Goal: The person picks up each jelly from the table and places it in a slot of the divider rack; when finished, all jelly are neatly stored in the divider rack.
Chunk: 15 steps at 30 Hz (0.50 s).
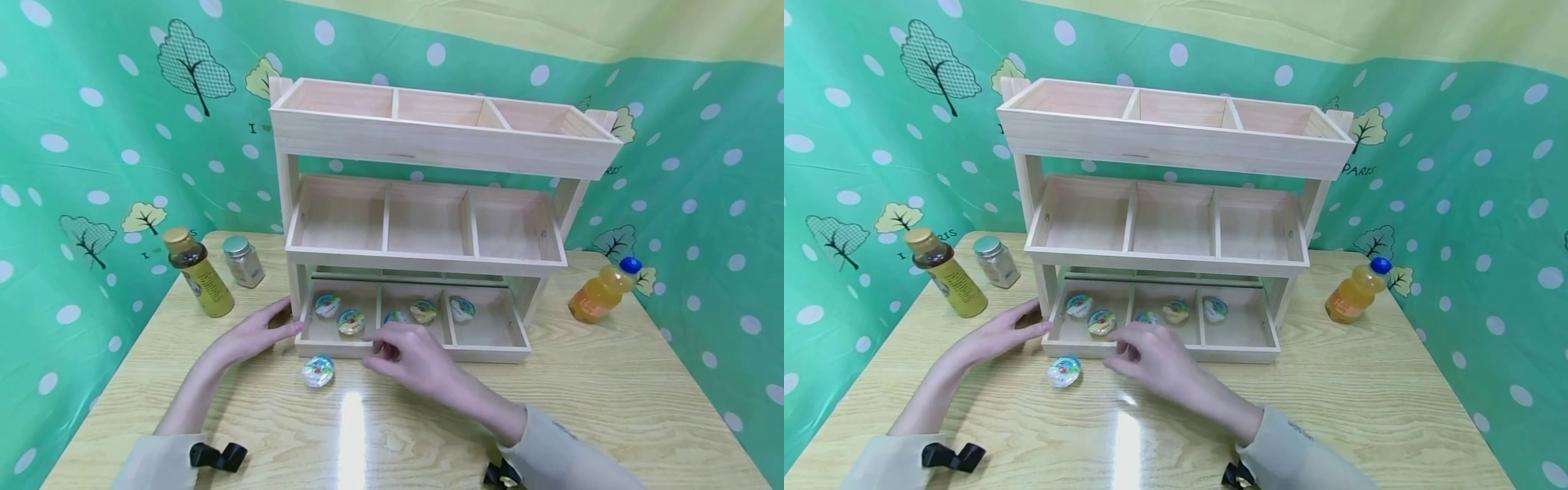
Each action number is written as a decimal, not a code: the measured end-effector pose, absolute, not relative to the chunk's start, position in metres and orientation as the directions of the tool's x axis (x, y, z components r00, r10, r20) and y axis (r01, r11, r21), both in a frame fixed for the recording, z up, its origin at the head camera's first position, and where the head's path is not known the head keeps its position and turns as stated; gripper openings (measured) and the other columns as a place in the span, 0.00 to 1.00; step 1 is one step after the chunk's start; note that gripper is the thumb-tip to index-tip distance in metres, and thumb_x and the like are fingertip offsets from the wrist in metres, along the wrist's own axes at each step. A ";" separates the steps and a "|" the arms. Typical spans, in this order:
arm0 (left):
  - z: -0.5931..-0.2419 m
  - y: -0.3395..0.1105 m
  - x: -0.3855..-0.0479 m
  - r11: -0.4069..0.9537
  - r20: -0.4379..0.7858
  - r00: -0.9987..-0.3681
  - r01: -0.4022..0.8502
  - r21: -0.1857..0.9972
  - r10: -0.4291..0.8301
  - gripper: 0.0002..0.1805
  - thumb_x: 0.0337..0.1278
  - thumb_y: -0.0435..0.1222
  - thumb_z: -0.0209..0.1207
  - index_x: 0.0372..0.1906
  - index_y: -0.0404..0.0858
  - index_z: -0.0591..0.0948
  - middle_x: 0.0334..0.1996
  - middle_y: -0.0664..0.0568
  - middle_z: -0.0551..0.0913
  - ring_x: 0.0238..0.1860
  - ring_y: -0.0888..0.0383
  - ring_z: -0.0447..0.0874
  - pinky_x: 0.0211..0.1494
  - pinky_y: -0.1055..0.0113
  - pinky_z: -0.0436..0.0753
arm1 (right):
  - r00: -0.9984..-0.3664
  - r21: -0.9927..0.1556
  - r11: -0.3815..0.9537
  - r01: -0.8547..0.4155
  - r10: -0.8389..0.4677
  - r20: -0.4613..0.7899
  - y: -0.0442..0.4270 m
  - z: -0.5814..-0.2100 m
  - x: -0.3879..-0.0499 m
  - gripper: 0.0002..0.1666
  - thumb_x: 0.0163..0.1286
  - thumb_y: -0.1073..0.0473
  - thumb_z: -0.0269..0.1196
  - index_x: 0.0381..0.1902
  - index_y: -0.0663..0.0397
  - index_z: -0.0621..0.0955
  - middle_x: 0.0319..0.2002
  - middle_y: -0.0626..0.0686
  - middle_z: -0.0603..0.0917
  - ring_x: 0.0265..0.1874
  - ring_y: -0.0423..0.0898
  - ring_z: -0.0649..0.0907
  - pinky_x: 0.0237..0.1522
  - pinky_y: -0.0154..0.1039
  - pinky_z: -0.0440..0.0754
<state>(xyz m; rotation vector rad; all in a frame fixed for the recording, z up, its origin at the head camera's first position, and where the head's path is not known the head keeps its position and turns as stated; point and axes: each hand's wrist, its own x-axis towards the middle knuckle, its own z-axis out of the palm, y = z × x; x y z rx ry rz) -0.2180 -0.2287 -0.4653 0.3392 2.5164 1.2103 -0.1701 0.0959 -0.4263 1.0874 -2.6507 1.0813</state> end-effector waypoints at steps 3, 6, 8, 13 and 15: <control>-0.465 -0.229 -0.218 0.610 -0.185 -0.918 0.074 0.789 0.350 0.45 0.75 0.52 0.56 0.83 0.34 0.51 0.82 0.30 0.51 0.82 0.28 0.46 0.79 0.29 0.55 | -0.738 -0.576 0.507 -0.641 -0.613 0.281 0.085 -0.430 -0.166 0.18 0.65 0.55 0.73 0.52 0.54 0.88 0.35 0.48 0.90 0.29 0.31 0.82 0.34 0.20 0.82; -0.466 -0.229 -0.218 0.606 -0.183 -0.918 0.075 0.792 0.353 0.45 0.75 0.52 0.56 0.83 0.35 0.51 0.82 0.30 0.51 0.82 0.29 0.46 0.79 0.29 0.56 | -0.737 -0.566 0.531 -0.631 -0.638 0.224 0.076 -0.434 -0.163 0.21 0.66 0.53 0.73 0.54 0.54 0.87 0.38 0.49 0.92 0.29 0.30 0.83 0.34 0.18 0.80; -0.466 -0.229 -0.218 0.605 -0.180 -0.918 0.077 0.793 0.352 0.45 0.75 0.52 0.56 0.83 0.35 0.51 0.82 0.31 0.51 0.82 0.29 0.46 0.79 0.29 0.56 | -0.740 -0.556 0.553 -0.621 -0.646 0.184 0.070 -0.437 -0.162 0.22 0.66 0.51 0.73 0.55 0.53 0.87 0.40 0.49 0.92 0.30 0.31 0.84 0.34 0.17 0.79; -0.467 -0.230 -0.218 0.600 -0.170 -0.919 0.086 0.795 0.356 0.45 0.75 0.52 0.56 0.83 0.35 0.52 0.81 0.31 0.52 0.82 0.29 0.47 0.79 0.29 0.56 | -0.738 -0.520 0.583 -0.624 -0.658 0.148 0.060 -0.443 -0.161 0.23 0.65 0.47 0.73 0.54 0.50 0.87 0.40 0.49 0.93 0.33 0.34 0.89 0.37 0.17 0.80; -0.467 -0.230 -0.218 0.599 -0.166 -0.919 0.090 0.796 0.358 0.44 0.75 0.52 0.56 0.83 0.35 0.52 0.81 0.31 0.53 0.81 0.29 0.47 0.79 0.29 0.56 | -0.733 -0.499 0.588 -0.637 -0.662 0.157 0.056 -0.446 -0.162 0.22 0.64 0.46 0.74 0.52 0.48 0.87 0.36 0.47 0.93 0.30 0.33 0.87 0.34 0.17 0.79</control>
